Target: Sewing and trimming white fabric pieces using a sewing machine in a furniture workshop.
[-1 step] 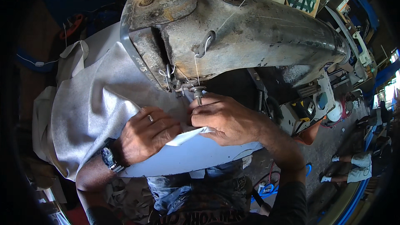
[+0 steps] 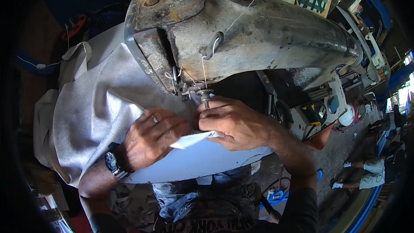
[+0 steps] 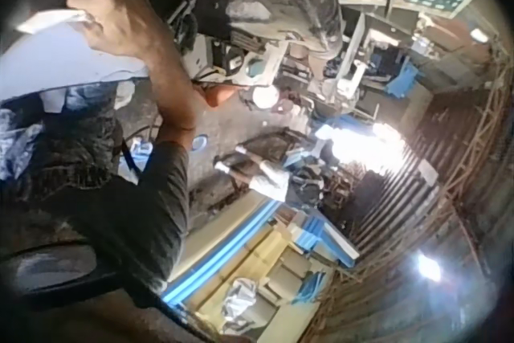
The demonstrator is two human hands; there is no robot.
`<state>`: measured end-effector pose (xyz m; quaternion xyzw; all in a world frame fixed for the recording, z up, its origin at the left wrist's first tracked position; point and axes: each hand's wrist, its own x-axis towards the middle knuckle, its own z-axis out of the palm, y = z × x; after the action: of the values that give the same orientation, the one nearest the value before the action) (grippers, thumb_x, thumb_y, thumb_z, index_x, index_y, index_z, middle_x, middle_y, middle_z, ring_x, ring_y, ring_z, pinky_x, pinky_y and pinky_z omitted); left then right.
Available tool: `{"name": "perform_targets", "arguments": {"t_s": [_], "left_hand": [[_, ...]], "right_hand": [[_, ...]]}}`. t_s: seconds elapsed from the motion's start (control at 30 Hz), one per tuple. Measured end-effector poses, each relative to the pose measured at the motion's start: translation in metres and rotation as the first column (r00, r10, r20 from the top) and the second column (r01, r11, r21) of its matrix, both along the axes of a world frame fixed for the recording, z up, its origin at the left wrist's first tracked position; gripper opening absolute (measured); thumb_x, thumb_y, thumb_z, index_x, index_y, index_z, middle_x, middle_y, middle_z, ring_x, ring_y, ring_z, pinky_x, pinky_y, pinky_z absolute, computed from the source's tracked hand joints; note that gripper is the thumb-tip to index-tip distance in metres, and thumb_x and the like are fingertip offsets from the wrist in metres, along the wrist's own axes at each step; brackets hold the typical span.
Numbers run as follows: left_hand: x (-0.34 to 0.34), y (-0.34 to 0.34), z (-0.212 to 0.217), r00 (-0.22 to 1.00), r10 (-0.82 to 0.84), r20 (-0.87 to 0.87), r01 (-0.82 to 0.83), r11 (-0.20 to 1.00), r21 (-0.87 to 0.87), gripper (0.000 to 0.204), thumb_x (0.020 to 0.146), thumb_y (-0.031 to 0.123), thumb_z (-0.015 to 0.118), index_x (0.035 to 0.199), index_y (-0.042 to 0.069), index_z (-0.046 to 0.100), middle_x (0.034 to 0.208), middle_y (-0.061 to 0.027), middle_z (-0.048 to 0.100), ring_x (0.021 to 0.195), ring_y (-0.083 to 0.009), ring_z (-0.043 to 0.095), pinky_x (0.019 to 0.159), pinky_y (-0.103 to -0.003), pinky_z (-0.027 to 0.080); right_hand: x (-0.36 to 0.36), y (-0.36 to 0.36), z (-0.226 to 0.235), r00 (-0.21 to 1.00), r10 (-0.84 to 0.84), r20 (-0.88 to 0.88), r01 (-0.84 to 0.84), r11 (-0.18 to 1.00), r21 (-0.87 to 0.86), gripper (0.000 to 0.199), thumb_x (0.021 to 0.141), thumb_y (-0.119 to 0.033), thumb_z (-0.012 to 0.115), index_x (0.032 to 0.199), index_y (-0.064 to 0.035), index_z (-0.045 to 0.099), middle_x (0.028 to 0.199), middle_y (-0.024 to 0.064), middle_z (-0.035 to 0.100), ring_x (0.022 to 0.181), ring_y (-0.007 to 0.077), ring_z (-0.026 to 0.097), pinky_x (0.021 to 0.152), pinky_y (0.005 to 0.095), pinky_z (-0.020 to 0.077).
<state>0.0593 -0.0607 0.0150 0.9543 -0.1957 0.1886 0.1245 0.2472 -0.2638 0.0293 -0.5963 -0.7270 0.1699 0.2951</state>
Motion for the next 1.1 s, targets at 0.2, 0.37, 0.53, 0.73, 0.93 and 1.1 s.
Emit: {"name": "perform_targets", "arguments": {"t_s": [0.2,0.37,0.53,0.73,0.93,1.1], "left_hand": [[0.005,0.009,-0.003,0.989,-0.107,-0.107,0.113,0.992,0.052,0.033,0.092,0.018,0.067,0.122,0.004,0.069,0.131,-0.0135,0.069,0.127,-0.0278,0.064,0.114,-0.047,0.048],[0.0,0.01,0.008,0.974,-0.106,-0.198,0.125,0.989,0.084,0.032,0.094,0.019,0.065,0.122,0.002,0.068,0.134,-0.0149,0.068,0.131,-0.0278,0.063,0.117,-0.047,0.046],[0.0,0.007,0.01,0.973,-0.09,-0.21,0.115,0.988,0.105,0.033,0.094,0.02,0.065,0.122,0.001,0.068,0.136,-0.0158,0.067,0.13,-0.0282,0.063,0.117,-0.047,0.046],[0.002,0.008,0.008,0.981,-0.05,-0.189,0.077,0.987,0.138,0.035,0.093,0.02,0.066,0.123,0.001,0.068,0.136,-0.0163,0.067,0.129,-0.0287,0.064,0.117,-0.049,0.046],[0.009,0.016,0.003,0.989,-0.024,-0.144,0.042,0.992,0.118,0.034,0.092,0.019,0.067,0.121,0.001,0.068,0.135,-0.0179,0.067,0.129,-0.0303,0.064,0.117,-0.05,0.045],[0.013,0.023,-0.002,0.992,-0.013,-0.129,0.03,0.992,0.125,0.037,0.092,0.022,0.06,0.122,0.0,0.066,0.134,-0.0185,0.066,0.13,-0.0301,0.061,0.118,-0.049,0.042]], "right_hand": [[0.001,0.001,-0.003,1.0,0.021,-0.009,-0.02,0.997,0.073,0.022,0.077,-0.007,0.083,0.089,-0.0031,0.065,0.097,0.0081,0.069,0.107,0.0268,0.067,0.092,0.0409,0.0545],[-0.001,0.002,0.001,0.999,0.04,-0.006,-0.039,0.998,0.058,0.023,0.075,-0.006,0.084,0.088,-0.0033,0.065,0.097,0.0081,0.068,0.104,0.0267,0.067,0.09,0.0405,0.0544],[0.001,0.0,0.001,0.999,0.03,-0.014,-0.029,0.999,0.03,0.021,0.078,-0.006,0.081,0.09,-0.0026,0.065,0.098,0.0092,0.068,0.103,0.0274,0.067,0.092,0.0415,0.0531],[0.002,0.0,-0.004,1.0,-0.004,0.018,0.003,0.999,0.054,0.019,0.081,-0.008,0.08,0.094,-0.0023,0.067,0.101,0.0099,0.069,0.106,0.028,0.066,0.095,0.0412,0.0527],[0.004,0.004,-0.009,0.991,-0.064,0.115,0.057,0.996,0.063,0.02,0.083,-0.008,0.078,0.1,-0.0023,0.069,0.11,0.0097,0.069,0.111,0.027,0.065,0.098,0.0411,0.053],[0.005,0.008,-0.013,0.977,-0.087,0.196,0.066,0.992,0.109,0.021,0.082,-0.008,0.078,0.1,-0.003,0.069,0.114,0.0102,0.069,0.112,0.0272,0.065,0.099,0.0419,0.0531]]}}
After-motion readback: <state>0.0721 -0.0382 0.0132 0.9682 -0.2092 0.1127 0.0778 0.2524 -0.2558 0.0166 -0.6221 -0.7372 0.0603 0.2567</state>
